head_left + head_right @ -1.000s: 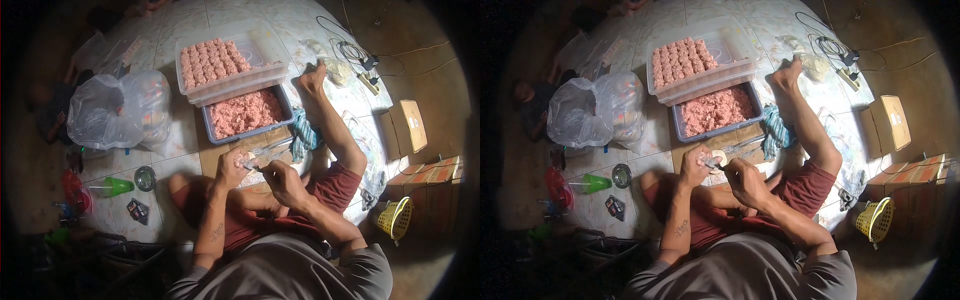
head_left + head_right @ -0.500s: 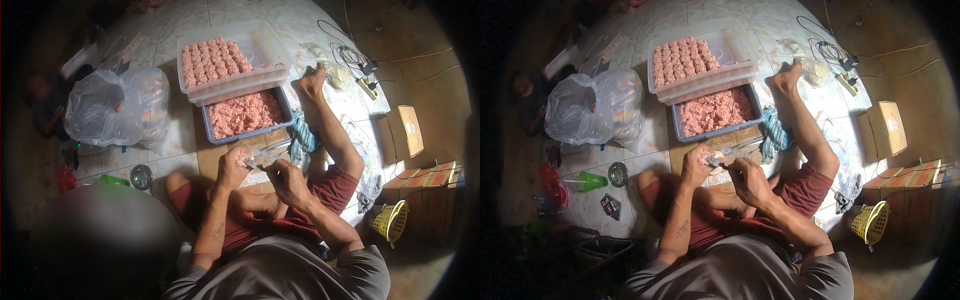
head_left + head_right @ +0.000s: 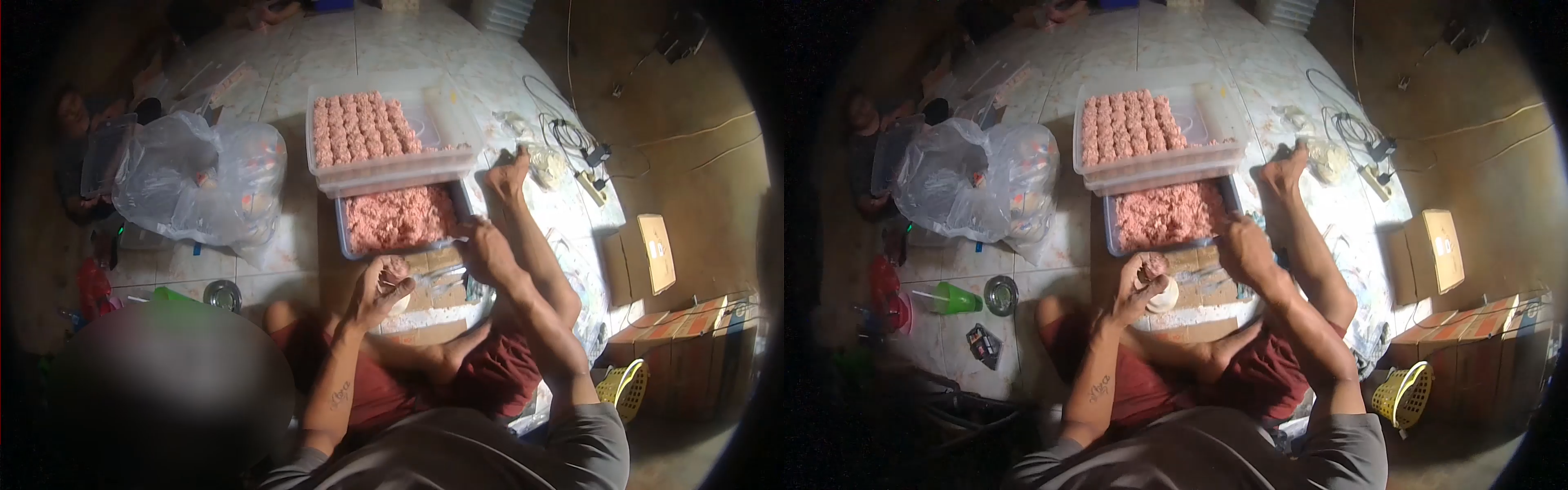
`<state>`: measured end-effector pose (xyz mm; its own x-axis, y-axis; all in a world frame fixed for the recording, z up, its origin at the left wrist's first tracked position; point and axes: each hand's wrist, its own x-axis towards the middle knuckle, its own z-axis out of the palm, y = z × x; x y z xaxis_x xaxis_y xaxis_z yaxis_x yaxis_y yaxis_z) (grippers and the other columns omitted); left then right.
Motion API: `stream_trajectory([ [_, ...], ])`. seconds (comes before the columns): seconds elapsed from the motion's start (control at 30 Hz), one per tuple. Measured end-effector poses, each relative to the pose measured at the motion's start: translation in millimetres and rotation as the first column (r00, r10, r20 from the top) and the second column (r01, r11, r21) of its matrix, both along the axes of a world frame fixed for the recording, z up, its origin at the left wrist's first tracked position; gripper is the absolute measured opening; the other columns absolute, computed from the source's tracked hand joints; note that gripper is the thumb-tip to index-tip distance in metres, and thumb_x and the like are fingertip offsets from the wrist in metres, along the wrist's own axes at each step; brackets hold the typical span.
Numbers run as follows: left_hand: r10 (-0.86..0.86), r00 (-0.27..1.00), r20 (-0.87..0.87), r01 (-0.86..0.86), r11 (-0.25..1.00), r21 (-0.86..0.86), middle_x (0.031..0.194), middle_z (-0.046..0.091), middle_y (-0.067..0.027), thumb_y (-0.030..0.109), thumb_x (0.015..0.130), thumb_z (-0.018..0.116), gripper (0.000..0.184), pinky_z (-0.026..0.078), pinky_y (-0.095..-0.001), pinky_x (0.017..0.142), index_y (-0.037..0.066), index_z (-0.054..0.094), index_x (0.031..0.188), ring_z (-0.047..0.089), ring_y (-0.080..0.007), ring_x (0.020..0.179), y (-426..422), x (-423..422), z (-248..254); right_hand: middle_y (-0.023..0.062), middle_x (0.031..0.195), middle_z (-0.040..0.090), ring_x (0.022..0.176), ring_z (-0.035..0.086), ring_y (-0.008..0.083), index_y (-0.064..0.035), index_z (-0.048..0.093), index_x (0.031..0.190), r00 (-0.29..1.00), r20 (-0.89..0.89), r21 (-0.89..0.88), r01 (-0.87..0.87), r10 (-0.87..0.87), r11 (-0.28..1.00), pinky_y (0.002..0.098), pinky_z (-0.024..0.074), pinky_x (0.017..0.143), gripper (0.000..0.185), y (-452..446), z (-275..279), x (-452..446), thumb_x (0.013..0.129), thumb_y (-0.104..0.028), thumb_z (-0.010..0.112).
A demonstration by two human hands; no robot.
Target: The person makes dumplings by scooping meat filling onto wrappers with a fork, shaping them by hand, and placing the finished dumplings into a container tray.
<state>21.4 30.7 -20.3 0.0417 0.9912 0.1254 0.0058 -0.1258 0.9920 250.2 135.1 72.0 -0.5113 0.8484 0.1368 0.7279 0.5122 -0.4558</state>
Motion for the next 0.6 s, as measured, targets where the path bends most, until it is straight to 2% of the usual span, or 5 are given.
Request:
stream_trajectory([
  [0.07,0.019,0.951,0.31,0.017,0.993,-0.115,0.11,0.064,-0.0044,0.036,0.094,0.075,0.053,0.049,-0.0274,0.09,-0.001,0.056,0.127,0.06,-0.0121,0.098,1,8,31,0.0251,0.107,0.067,0.101,0.064,0.0434,-0.003,0.065,0.123,0.985,-0.095,0.128,-0.128,0.141,0.983,0.05,0.0544,0.085,0.031,-2,-7,-24,0.095,-0.013,0.057],
  [0.13,0.029,0.934,0.357,-0.014,0.999,-0.045,0.124,0.061,-0.0093,0.04,0.096,0.071,0.07,0.047,-0.0303,0.097,-0.004,0.043,0.143,0.059,-0.0151,0.111,8,11,39,0.0234,0.119,0.066,0.112,0.06,0.0452,-0.0032,0.063,0.129,0.986,-0.151,-0.053,-0.082,0.073,0.995,0.0478,0.0505,0.098,0.045,-15,-7,-51,0.089,-0.021,0.071],
  [0.27,-0.021,0.919,0.394,0.004,0.999,0.044,0.133,0.059,-0.0139,0.031,0.099,0.068,0.065,0.048,-0.0325,0.1,-0.004,0.039,0.147,0.059,-0.0154,0.114,20,2,51,0.018,0.102,0.066,0.097,0.066,0.0328,0.001,0.062,0.108,0.921,-0.073,0.098,-0.376,0.384,0.921,0.041,0.0545,0.079,0.025,19,1,-74,0.086,-0.006,0.068],
  [0.4,0.518,0.758,0.396,-0.587,0.806,0.071,0.115,0.069,-0.0151,0.016,0.101,0.062,0.028,0.056,-0.0329,0.083,-0.004,0.057,0.12,0.068,-0.0181,0.092,30,-42,15,0.0177,0.091,0.07,0.082,0.069,0.0259,0.0006,0.061,0.11,0.919,-0.391,-0.358,-0.099,-0.053,0.928,0.0394,0.0533,0.075,0.022,85,72,-93,0.096,-0.016,0.065],
  [0.6,0.738,0.545,0.398,-0.727,0.652,-0.215,0.084,0.061,-0.0076,0.022,0.101,0.053,0.024,0.045,-0.0289,0.063,0.002,0.06,0.09,0.055,-0.0142,0.069,33,-99,-39,0.0156,0.086,0.073,0.082,0.071,0.0208,-0.0004,0.065,0.11,0.927,-0.353,-0.158,0.078,-0.13,0.984,0.0338,0.0543,0.075,0.037,268,61,-147,0.085,-0.026,0.075],
])
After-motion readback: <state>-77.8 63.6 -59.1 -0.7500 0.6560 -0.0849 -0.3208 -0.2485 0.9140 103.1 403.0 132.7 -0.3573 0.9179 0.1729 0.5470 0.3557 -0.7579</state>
